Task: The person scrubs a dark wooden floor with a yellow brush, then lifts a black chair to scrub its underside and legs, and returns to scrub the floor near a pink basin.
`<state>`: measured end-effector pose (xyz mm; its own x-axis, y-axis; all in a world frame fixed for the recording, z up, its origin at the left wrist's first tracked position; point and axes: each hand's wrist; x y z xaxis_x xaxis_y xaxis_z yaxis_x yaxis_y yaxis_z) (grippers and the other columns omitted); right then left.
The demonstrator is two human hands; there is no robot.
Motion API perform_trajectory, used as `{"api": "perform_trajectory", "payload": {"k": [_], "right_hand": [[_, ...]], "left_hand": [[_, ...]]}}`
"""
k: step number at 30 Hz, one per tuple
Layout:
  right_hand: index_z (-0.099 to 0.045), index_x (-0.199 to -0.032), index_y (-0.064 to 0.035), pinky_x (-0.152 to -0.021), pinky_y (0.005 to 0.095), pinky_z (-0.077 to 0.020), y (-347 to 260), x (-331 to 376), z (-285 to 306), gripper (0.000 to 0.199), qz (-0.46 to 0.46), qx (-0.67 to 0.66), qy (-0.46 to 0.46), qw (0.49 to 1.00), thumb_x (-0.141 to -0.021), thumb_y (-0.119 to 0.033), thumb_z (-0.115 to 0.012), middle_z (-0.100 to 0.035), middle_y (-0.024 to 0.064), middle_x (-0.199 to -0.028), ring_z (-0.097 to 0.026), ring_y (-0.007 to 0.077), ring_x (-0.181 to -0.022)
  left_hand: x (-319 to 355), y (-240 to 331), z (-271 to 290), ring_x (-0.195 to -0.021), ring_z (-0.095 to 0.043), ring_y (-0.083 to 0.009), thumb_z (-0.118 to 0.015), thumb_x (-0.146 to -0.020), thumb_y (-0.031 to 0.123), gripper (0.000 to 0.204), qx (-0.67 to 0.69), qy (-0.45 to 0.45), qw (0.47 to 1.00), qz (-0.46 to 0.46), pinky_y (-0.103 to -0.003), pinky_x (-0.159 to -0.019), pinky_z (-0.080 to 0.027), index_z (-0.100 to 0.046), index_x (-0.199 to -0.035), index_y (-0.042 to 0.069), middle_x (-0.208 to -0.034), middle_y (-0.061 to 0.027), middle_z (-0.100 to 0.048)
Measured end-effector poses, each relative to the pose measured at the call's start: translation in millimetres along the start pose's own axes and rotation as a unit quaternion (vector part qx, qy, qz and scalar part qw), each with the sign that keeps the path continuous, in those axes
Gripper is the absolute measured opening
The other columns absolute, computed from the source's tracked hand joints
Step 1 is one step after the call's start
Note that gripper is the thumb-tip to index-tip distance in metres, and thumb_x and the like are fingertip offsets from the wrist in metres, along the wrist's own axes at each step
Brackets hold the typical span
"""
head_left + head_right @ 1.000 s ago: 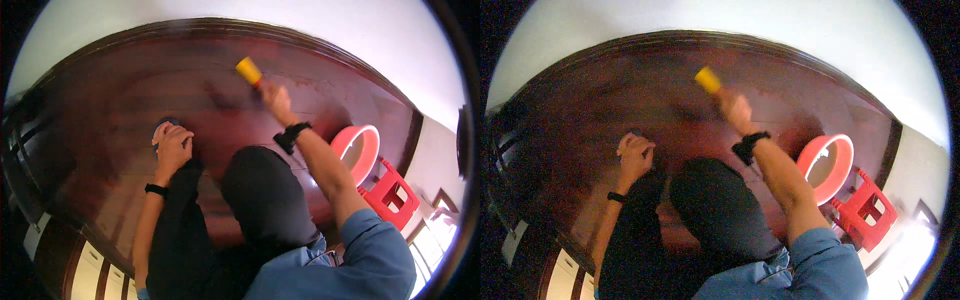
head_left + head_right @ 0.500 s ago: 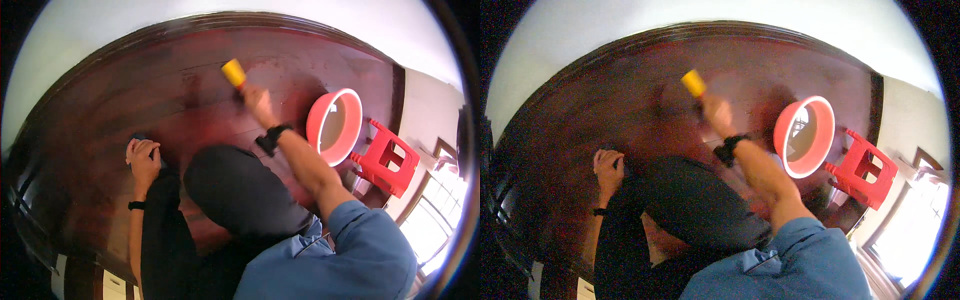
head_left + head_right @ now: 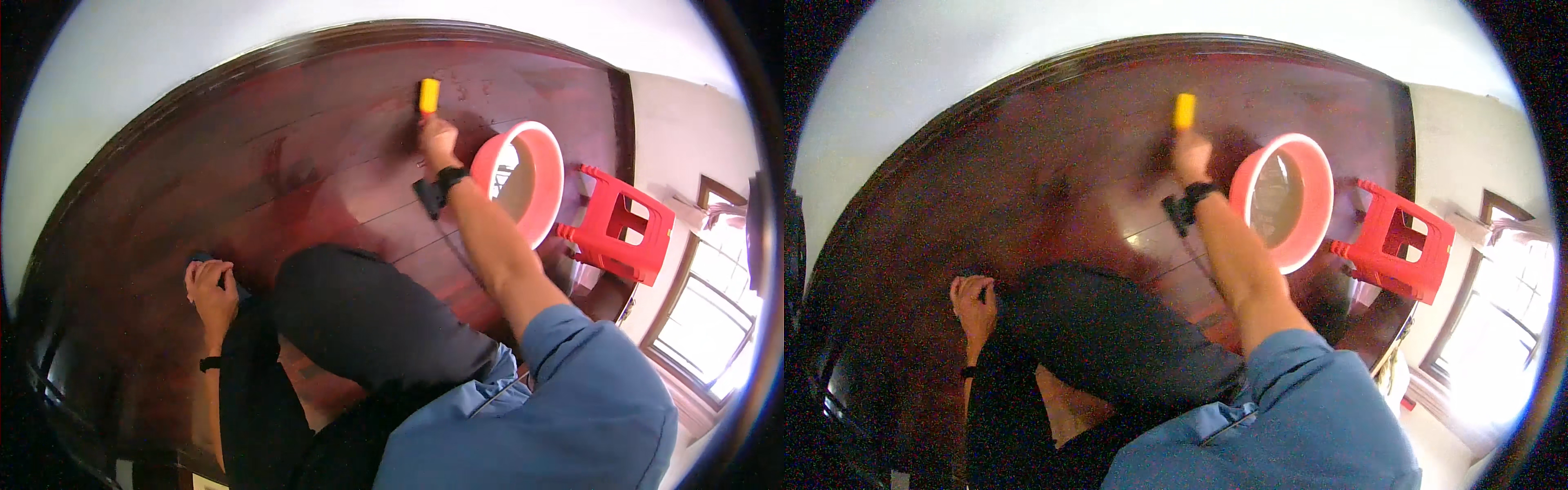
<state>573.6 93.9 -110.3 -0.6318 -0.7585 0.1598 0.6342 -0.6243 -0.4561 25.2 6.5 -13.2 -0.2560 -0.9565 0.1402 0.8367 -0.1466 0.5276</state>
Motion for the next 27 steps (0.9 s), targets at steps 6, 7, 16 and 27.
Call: {"api": "perform_trajectory", "payload": {"k": [6, 7, 16, 27], "right_hand": [[-0.073, -0.11, -0.0122, -0.078, 0.0535, -0.0586, -153.7, 157.8, -23.0, 0.025, 0.184, 0.029, -0.327, 0.926, -0.099, -0.026, -0.054, -0.074, 0.0207, -0.103, -0.073, 0.0408, -0.093], [-0.074, -0.111, -0.0128, -0.08, 0.0537, -0.0585, -166.2, 159.0, -28.6, 0.026, 0.191, 0.05, -0.321, 0.926, -0.099, -0.026, -0.054, -0.074, 0.0211, -0.104, -0.073, 0.0405, -0.094], [-0.07, -0.081, -0.0057, -0.06, 0.0494, -0.0548, -54.2, 24.0, -9.7, 0.033, 0.147, 0.125, 0.027, 0.981, -0.102, -0.027, -0.057, -0.07, 0.0175, -0.075, -0.071, 0.0379, -0.07], [-0.072, -0.105, -0.0108, -0.081, 0.0572, -0.0554, -184.4, 102.1, -55.0, 0.035, 0.298, 0.087, -0.284, 0.907, -0.105, -0.037, -0.048, -0.074, 0.0189, -0.102, -0.071, 0.0426, -0.091]], "left_hand": [[8.6, -9.9, -7.9, -0.106, -0.068, -0.0276, -0.071, -0.087, 0.007, 0.009, -0.01, 0.012, 1.0, -0.021, -0.047, -0.114, -0.037, -0.076, -0.095, 0.006, -0.101, -0.0095, -0.076], [21.3, -14.3, 4.8, -0.106, -0.068, -0.0276, -0.071, -0.087, 0.007, 0.009, -0.02, 0.021, 1.0, -0.006, -0.047, -0.114, -0.037, -0.076, -0.095, 0.006, -0.101, -0.0095, -0.076], [-5.7, -1.4, 0.0, -0.102, -0.069, -0.0271, -0.072, -0.085, 0.008, 0.009, 0.016, 0.035, 0.998, -0.039, -0.046, -0.111, -0.039, -0.076, -0.093, 0.008, -0.097, -0.0085, -0.075], [1.8, -8.1, 0.5, -0.101, -0.069, -0.027, -0.073, -0.083, 0.004, 0.009, 0.04, 0.035, 0.998, -0.016, -0.046, -0.111, -0.039, -0.076, -0.09, 0.007, -0.098, -0.0088, -0.075]]}}
Point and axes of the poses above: each hand's wrist, its own x-axis away from the middle knuckle, its own z-axis out of the back of the hand, y = z × x
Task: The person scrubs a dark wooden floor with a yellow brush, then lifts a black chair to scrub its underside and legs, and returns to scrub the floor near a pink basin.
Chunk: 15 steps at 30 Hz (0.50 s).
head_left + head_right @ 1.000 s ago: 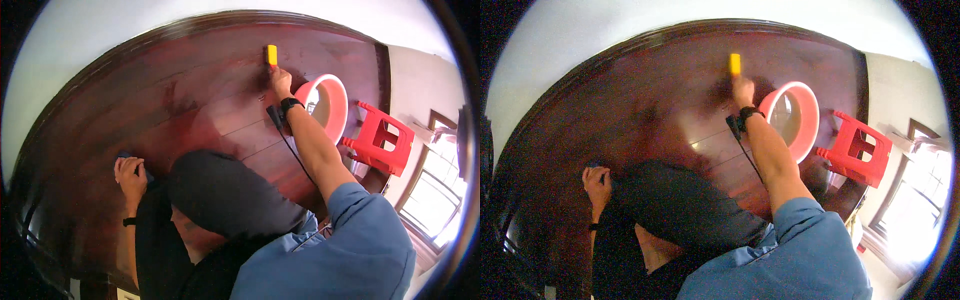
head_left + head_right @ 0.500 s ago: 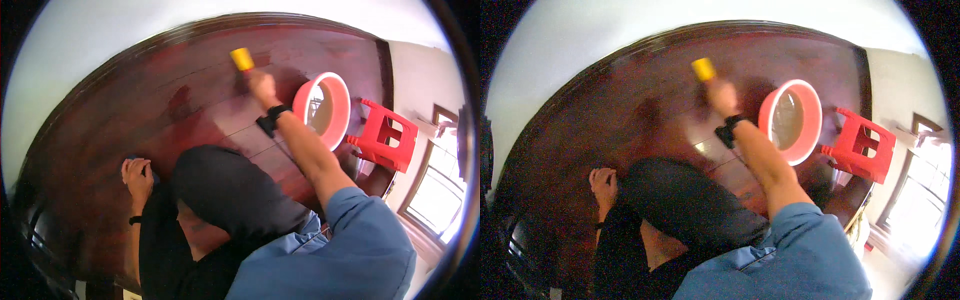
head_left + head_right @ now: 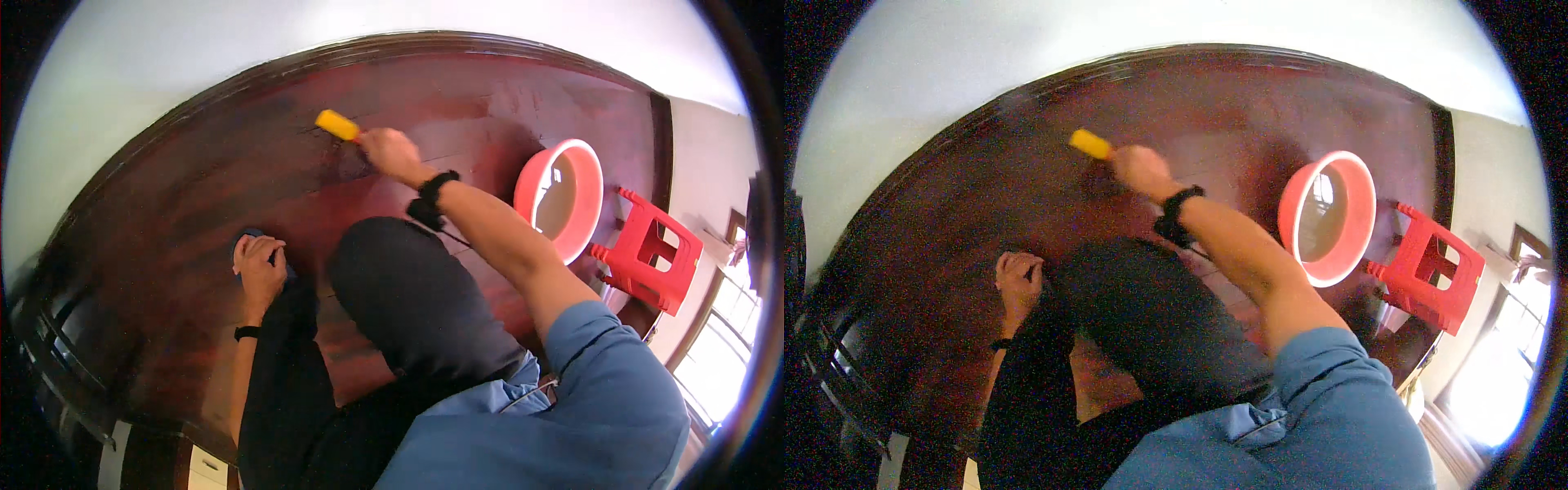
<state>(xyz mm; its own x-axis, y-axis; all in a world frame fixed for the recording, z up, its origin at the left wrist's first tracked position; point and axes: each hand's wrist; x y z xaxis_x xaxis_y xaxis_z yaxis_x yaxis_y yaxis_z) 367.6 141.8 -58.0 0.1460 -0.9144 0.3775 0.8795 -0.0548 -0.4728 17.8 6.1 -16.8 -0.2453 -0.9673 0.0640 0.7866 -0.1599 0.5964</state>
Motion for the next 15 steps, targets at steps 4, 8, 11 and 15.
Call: {"api": "perform_trajectory", "payload": {"k": [4, 8, 11, 15], "right_hand": [[-0.074, -0.11, -0.0123, -0.076, 0.0544, -0.0574, 44.0, 36.8, 27.0, 0.036, -0.19, -0.083, 0.09, 0.974, -0.108, -0.031, -0.043, -0.074, 0.0202, -0.093, -0.072, 0.0416, -0.089], [-0.074, -0.104, -0.005, -0.083, 0.0554, -0.0556, -7.2, 6.7, -39.6, 0.034, -0.117, -0.12, 0.124, 0.978, -0.102, -0.029, -0.05, -0.073, 0.0235, -0.102, -0.071, 0.0433, -0.094], [-0.075, -0.109, -0.0069, -0.086, 0.0561, -0.0564, -101.5, -19.6, -42.0, 0.034, -0.027, -0.103, -0.071, 0.992, -0.1, -0.032, -0.054, -0.073, 0.0231, -0.108, -0.071, 0.0425, -0.101], [-0.075, -0.11, -0.0085, -0.085, 0.0571, -0.0563, -149.4, -37.4, -60.2, 0.035, 0.004, -0.093, -0.142, 0.985, -0.101, -0.034, -0.052, -0.074, 0.0218, -0.104, -0.071, 0.0424, -0.099]], "left_hand": [[-1.5, 4.0, -1.0, -0.102, -0.069, -0.0265, -0.073, -0.083, 0.006, 0.008, -0.011, 0.017, 1.0, 0.007, -0.046, -0.111, -0.039, -0.077, -0.09, 0.007, -0.097, -0.0089, -0.075], [-4.3, 6.2, -3.1, -0.102, -0.069, -0.0261, -0.072, -0.084, 0.007, 0.008, -0.002, 0.008, 1.0, 0.015, -0.047, -0.112, -0.039, -0.077, -0.09, 0.007, -0.095, -0.0087, -0.075], [-3.9, 4.0, 0.5, -0.102, -0.07, -0.026, -0.071, -0.085, 0.008, 0.008, -0.009, 0.001, 1.0, 0.015, -0.047, -0.112, -0.039, -0.077, -0.089, 0.008, -0.096, -0.0084, -0.076], [-0.8, 4.6, 0.7, -0.102, -0.07, -0.0263, -0.071, -0.085, 0.007, 0.008, -0.005, 0.013, 1.0, 0.006, -0.045, -0.111, -0.04, -0.077, -0.09, 0.008, -0.097, -0.0078, -0.076]]}}
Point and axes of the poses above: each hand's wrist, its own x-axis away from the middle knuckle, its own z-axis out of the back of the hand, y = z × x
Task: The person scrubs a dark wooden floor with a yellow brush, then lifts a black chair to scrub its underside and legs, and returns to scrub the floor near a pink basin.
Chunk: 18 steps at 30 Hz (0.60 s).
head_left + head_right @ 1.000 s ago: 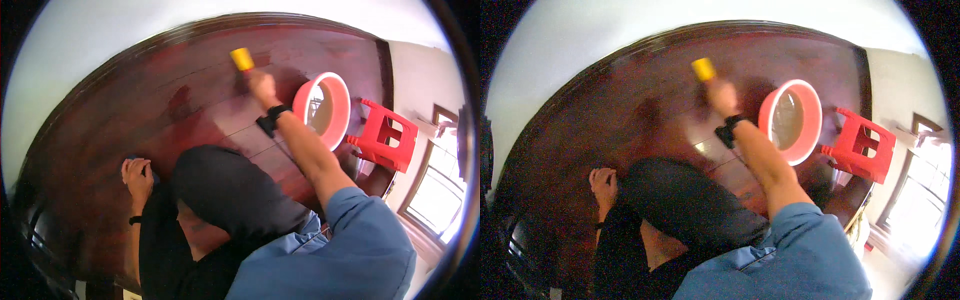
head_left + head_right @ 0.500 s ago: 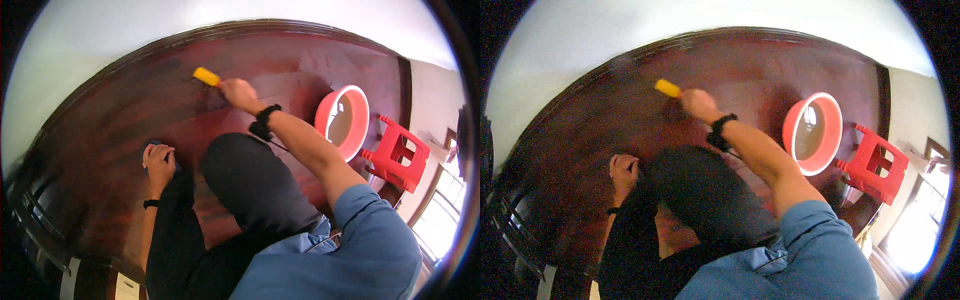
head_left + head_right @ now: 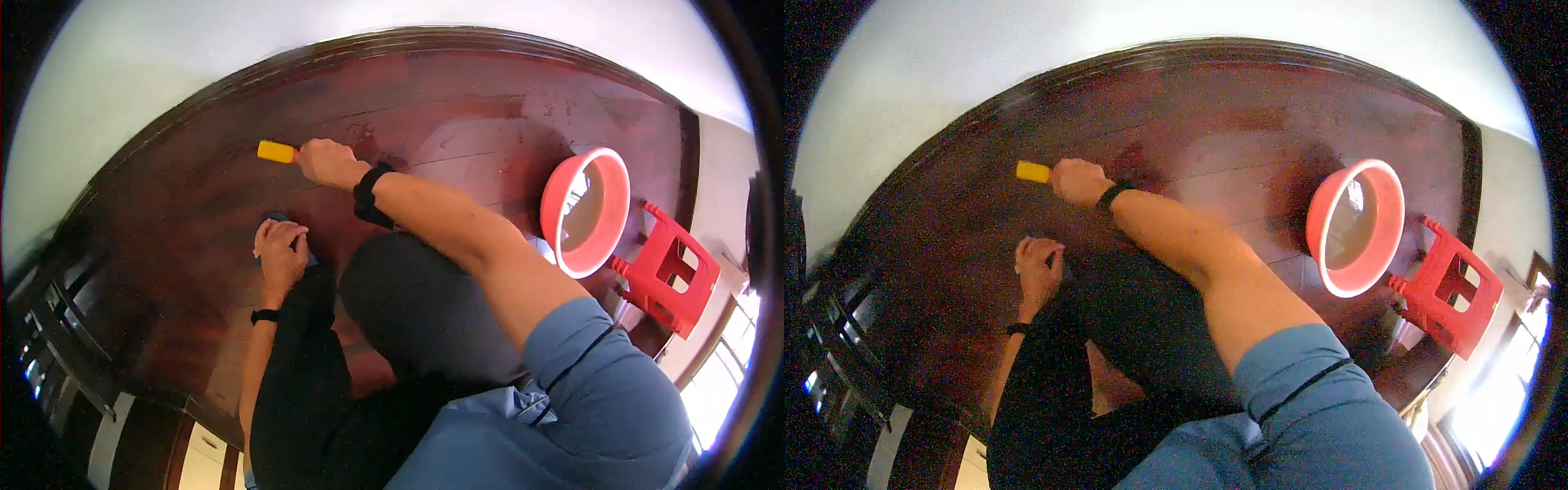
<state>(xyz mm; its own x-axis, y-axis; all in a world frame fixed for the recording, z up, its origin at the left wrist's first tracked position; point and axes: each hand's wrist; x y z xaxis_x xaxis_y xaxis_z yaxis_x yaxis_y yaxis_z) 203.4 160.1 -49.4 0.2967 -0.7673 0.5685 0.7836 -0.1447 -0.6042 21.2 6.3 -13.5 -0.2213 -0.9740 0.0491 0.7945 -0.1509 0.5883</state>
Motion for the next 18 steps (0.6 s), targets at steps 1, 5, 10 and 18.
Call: {"api": "perform_trajectory", "payload": {"k": [1, 5, 10, 18], "right_hand": [[-0.074, -0.109, -0.008, -0.084, 0.0573, -0.056, 14.0, 4.9, 1.8, 0.036, 0.029, 0.008, -0.013, 0.999, -0.102, -0.035, -0.051, -0.074, 0.0217, -0.102, -0.071, 0.0428, -0.097], [-0.073, -0.104, -0.0057, -0.078, 0.0548, -0.0549, 98.0, 69.2, 35.0, 0.041, 0.086, -0.008, 0.057, 0.995, -0.106, -0.039, -0.048, -0.073, 0.0203, -0.095, -0.072, 0.0404, -0.086], [-0.071, -0.113, -0.0063, -0.081, 0.0491, -0.0556, 172.8, 247.3, 148.2, 0.035, -0.2, 0.052, 0.167, 0.964, -0.109, -0.032, -0.048, -0.071, 0.0203, -0.103, -0.071, 0.0349, -0.096], [-0.065, -0.087, -0.0141, -0.04, 0.0266, -0.0316, 489.4, 445.8, 137.5, 0.034, -0.459, -0.239, 0.458, 0.723, -0.103, -0.044, -0.061, -0.048, -0.0064, -0.06, -0.042, 0.0083, -0.043]], "left_hand": [[-1.6, 2.8, -0.1, -0.102, -0.07, -0.0265, -0.07, -0.086, 0.007, 0.008, -0.008, -0.005, 1.0, -0.005, -0.045, -0.111, -0.04, -0.077, -0.09, 0.008, -0.097, -0.0078, -0.076], [-3.3, -3.6, 2.9, -0.102, -0.069, -0.0273, -0.07, -0.088, 0.008, 0.008, 0.001, -0.019, 1.0, -0.013, -0.045, -0.112, -0.04, -0.077, -0.092, 0.009, -0.098, -0.0081, -0.076], [9.5, -14.3, 2.0, -0.103, -0.068, -0.0273, -0.07, -0.088, 0.008, 0.008, -0.037, -0.033, 0.999, 0.006, -0.046, -0.113, -0.039, -0.077, -0.093, 0.009, -0.099, -0.0073, -0.076], [-4.8, -4.0, -9.2, -0.101, -0.068, -0.027, -0.072, -0.086, 0.008, 0.007, -0.036, -0.039, 0.998, -0.019, -0.047, -0.111, -0.04, -0.077, -0.09, 0.009, -0.097, -0.0071, -0.076]]}}
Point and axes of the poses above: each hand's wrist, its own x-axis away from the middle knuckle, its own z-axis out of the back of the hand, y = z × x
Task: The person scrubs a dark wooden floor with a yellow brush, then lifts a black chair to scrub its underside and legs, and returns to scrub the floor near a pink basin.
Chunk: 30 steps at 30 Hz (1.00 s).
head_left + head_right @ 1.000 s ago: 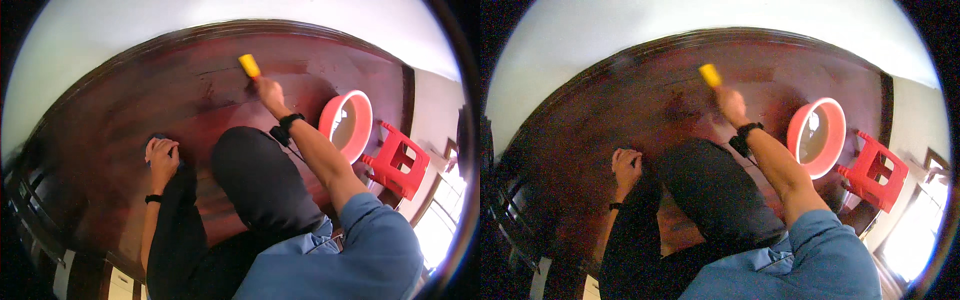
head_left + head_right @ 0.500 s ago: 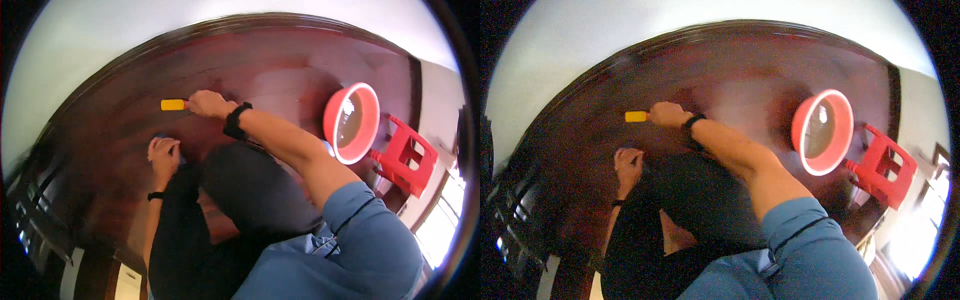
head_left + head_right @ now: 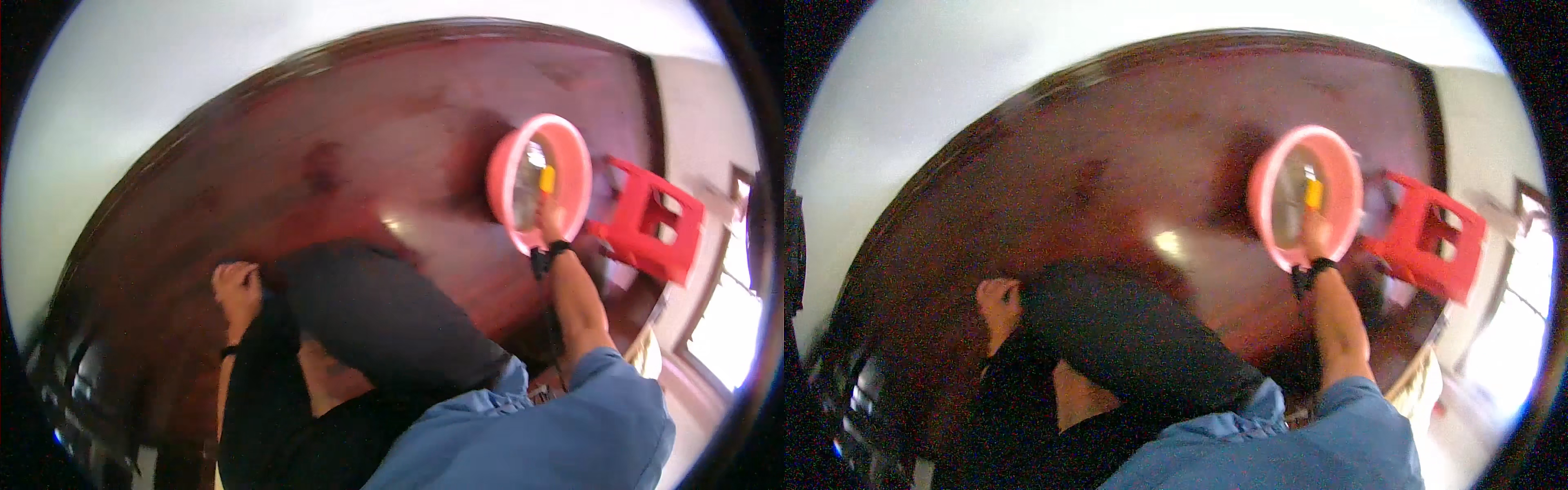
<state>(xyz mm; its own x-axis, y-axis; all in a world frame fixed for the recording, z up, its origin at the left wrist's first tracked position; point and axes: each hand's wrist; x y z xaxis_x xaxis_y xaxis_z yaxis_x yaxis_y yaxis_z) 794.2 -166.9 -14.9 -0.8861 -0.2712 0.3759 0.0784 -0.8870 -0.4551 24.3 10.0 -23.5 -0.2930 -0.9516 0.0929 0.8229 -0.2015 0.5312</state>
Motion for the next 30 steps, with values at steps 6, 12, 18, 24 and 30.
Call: {"api": "perform_trajectory", "payload": {"k": [6, 12, 18, 24, 30], "right_hand": [[-0.067, -0.114, 0.0003, -0.058, 0.0313, -0.0498, -6.3, 11.0, -74.1, 0.029, -0.009, -0.064, -0.278, 0.958, -0.103, -0.026, -0.062, -0.069, 0.0093, -0.085, -0.063, 0.0153, -0.067], [-0.072, -0.11, -0.0033, -0.054, 0.0264, -0.046, -24.0, 17.7, -20.0, 0.033, 0.034, 0.06, -0.19, 0.979, -0.103, -0.035, -0.067, -0.065, 0.0028, -0.078, -0.058, 0.0112, -0.06], [-0.069, -0.108, -0.0024, -0.062, 0.0272, -0.0473, -99.8, 68.7, -1.2, 0.028, 0.163, -0.006, -0.079, 0.983, -0.106, -0.029, -0.062, -0.063, -0.0007, -0.078, -0.06, 0.0102, -0.069], [-0.07, -0.127, 0.001, -0.092, 0.0317, -0.0524, -248.3, 189.4, -93.4, 0.03, 0.404, 0.127, -0.131, 0.896, -0.107, -0.019, -0.06, -0.075, 0.0138, -0.115, -0.07, 0.0216, -0.102], [-0.067, -0.104, -0.0054, -0.066, 0.0508, -0.0498, -369.5, 238.0, -250.9, 0.022, 0.722, 0.203, -0.221, 0.624, -0.102, -0.027, -0.065, -0.065, 0.0237, -0.084, -0.065, 0.0447, -0.077]], "left_hand": [[4.1, 6.7, 14.9, -0.103, -0.068, -0.0273, -0.071, -0.086, 0.01, 0.008, -0.029, 0.001, 0.999, 0.035, -0.046, -0.112, -0.039, -0.077, -0.09, 0.008, -0.096, -0.0087, -0.076], [10.9, 2.7, 12.5, -0.104, -0.068, -0.0272, -0.07, -0.085, 0.01, 0.009, 0.003, 0.011, 0.999, 0.044, -0.046, -0.115, -0.036, -0.077, -0.09, 0.008, -0.095, -0.0087, -0.076], [9.8, 1.7, 16.2, -0.104, -0.069, -0.0257, -0.07, -0.085, 0.01, 0.009, -0.005, 0.018, 0.999, 0.037, -0.045, -0.116, -0.034, -0.078, -0.089, 0.009, -0.096, -0.0085, -0.076], [10.8, 10.4, 18.2, -0.102, -0.069, -0.0259, -0.07, -0.085, 0.009, 0.008, 0.008, 0.052, 0.997, 0.052, -0.044, -0.114, -0.036, -0.076, -0.087, 0.007, -0.097, -0.0095, -0.077], [4.5, 6.7, 8.6, -0.103, -0.07, -0.0266, -0.069, -0.084, 0.008, 0.007, 0.057, 0.057, 0.995, 0.053, -0.046, -0.111, -0.039, -0.076, -0.087, 0.006, -0.096, -0.0104, -0.077]]}}
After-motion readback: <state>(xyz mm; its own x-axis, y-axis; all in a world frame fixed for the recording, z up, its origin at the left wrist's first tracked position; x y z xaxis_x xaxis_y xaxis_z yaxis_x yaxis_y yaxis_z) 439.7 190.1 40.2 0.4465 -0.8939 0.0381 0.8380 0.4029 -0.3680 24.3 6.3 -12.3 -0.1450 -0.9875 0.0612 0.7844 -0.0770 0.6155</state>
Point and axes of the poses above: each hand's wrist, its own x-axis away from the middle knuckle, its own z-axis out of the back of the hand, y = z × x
